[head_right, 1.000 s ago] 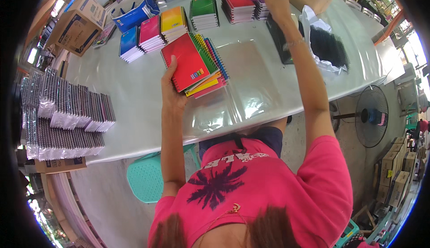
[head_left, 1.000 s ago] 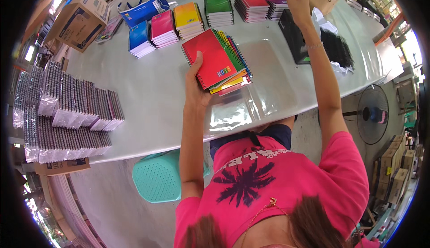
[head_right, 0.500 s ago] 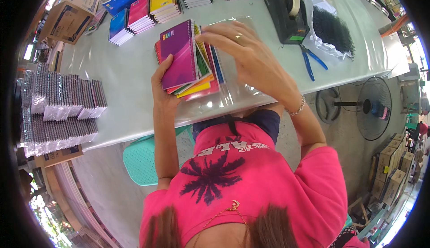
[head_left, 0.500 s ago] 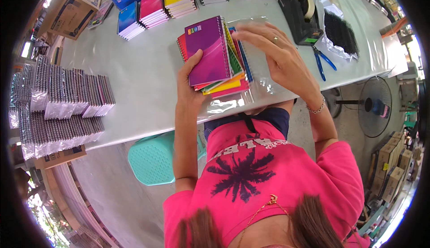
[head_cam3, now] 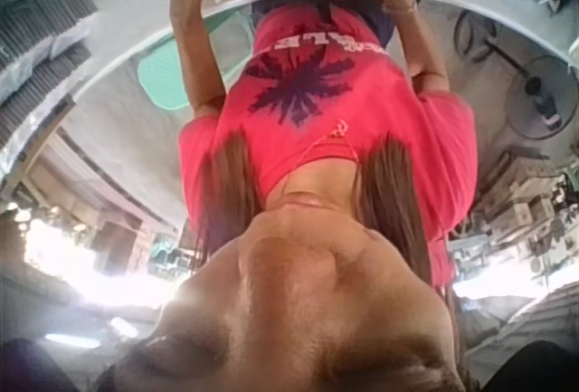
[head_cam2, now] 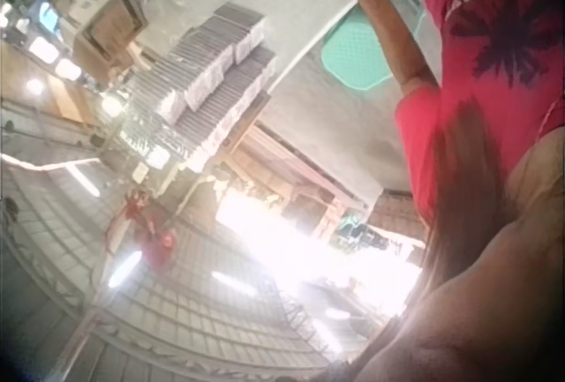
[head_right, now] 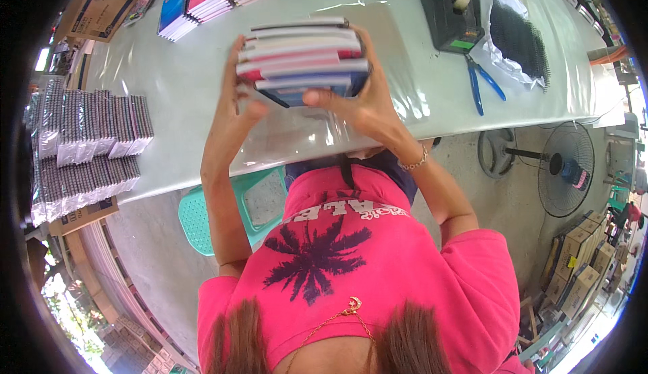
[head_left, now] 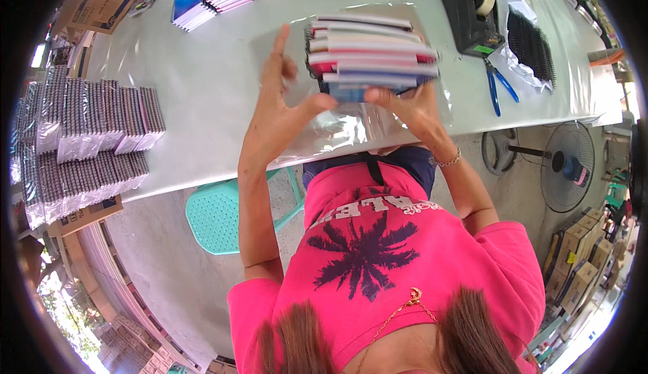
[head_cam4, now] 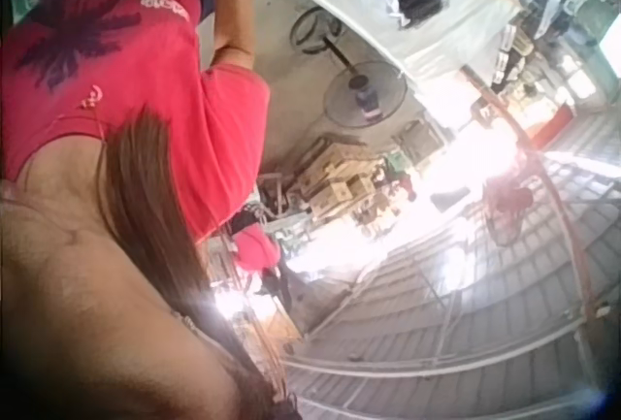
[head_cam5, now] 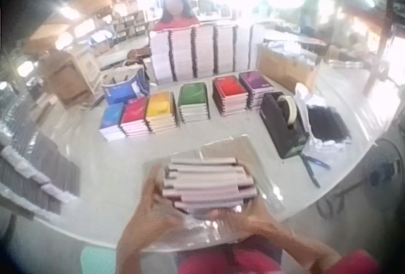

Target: The person stacks notebooks of various colors into a pile, places the stack inside a clear plastic bag, and seals the bag using adhesive tape from a dispenser.

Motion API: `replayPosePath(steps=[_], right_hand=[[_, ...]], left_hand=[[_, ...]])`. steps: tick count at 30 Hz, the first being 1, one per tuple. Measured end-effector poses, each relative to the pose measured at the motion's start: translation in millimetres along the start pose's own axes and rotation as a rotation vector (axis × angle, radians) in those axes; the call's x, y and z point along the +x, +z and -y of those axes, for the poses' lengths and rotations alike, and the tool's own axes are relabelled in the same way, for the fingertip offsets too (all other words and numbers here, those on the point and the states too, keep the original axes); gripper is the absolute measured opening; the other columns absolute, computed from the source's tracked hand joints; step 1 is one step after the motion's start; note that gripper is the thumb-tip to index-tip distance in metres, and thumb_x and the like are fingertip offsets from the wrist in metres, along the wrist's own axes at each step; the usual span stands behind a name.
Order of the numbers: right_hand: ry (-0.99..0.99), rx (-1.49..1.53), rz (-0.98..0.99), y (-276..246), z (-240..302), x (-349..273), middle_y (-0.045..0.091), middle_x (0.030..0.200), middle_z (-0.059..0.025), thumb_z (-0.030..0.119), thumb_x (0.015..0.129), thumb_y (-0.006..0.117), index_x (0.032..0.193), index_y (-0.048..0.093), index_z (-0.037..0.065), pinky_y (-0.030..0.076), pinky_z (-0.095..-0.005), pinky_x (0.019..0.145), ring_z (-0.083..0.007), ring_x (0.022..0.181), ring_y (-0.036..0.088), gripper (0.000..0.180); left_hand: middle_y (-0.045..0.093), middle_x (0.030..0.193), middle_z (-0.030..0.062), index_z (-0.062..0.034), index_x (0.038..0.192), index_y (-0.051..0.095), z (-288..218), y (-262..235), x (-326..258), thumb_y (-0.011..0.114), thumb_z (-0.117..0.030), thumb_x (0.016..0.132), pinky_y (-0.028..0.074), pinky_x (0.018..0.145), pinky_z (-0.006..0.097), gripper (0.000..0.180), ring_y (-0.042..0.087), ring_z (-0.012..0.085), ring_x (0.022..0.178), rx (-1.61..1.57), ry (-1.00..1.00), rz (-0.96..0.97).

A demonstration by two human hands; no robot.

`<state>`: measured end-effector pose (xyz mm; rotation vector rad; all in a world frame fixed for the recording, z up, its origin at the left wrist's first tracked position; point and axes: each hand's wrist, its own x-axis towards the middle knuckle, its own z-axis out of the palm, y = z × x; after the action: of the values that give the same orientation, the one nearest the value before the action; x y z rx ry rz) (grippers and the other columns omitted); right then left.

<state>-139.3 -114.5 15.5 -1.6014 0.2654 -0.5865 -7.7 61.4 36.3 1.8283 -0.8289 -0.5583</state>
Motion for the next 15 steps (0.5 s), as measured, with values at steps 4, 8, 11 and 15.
replayPosePath(steps=[4,8,11,15], right_hand=[[0.083,0.109,0.160,0,2,3,0.051,0.125,-0.0131,0.019,0.066,0.088,0.141,0.026,0.005,0.041,-0.0341,0.100,-0.0216,0.118,0.050,0.099],[0.117,0.100,0.250,2,-34,-8,0.049,0.127,-0.0128,0.013,0.070,0.084,0.143,0.021,0.005,0.040,-0.0336,0.101,-0.0214,0.120,0.047,0.097],[0.198,0.193,0.222,6,-33,-13,0.048,0.127,-0.0127,0.007,0.074,0.079,0.143,0.021,0.005,0.041,-0.0330,0.100,-0.0207,0.121,0.047,0.090],[0.128,0.175,0.199,1,-28,-17,0.045,0.130,-0.0129,-0.002,0.073,0.070,0.143,0.021,0.006,0.041,-0.0328,0.099,-0.0203,0.122,0.045,0.086]], left_hand=[[0.048,0.125,0.0131,-0.0028,0.140,0.030,10,25,10,0.089,-0.018,0.062,0.037,0.104,0.038,0.099,0.048,0.0256,0.119,-0.149,0.030,-0.026],[0.048,0.126,0.0145,-0.0041,0.142,0.019,30,54,2,0.085,-0.015,0.069,0.040,0.102,0.037,0.099,0.049,0.0226,0.118,-0.527,0.087,-0.060],[0.047,0.128,0.0134,-0.0054,0.143,0.018,27,59,1,0.084,-0.012,0.070,0.039,0.103,0.037,0.099,0.048,0.0223,0.119,-0.640,0.028,-0.041],[0.042,0.133,0.0122,-0.0075,0.146,0.014,20,61,-5,0.080,-0.007,0.073,0.040,0.103,0.037,0.099,0.046,0.0220,0.122,-0.652,0.011,-0.015]])
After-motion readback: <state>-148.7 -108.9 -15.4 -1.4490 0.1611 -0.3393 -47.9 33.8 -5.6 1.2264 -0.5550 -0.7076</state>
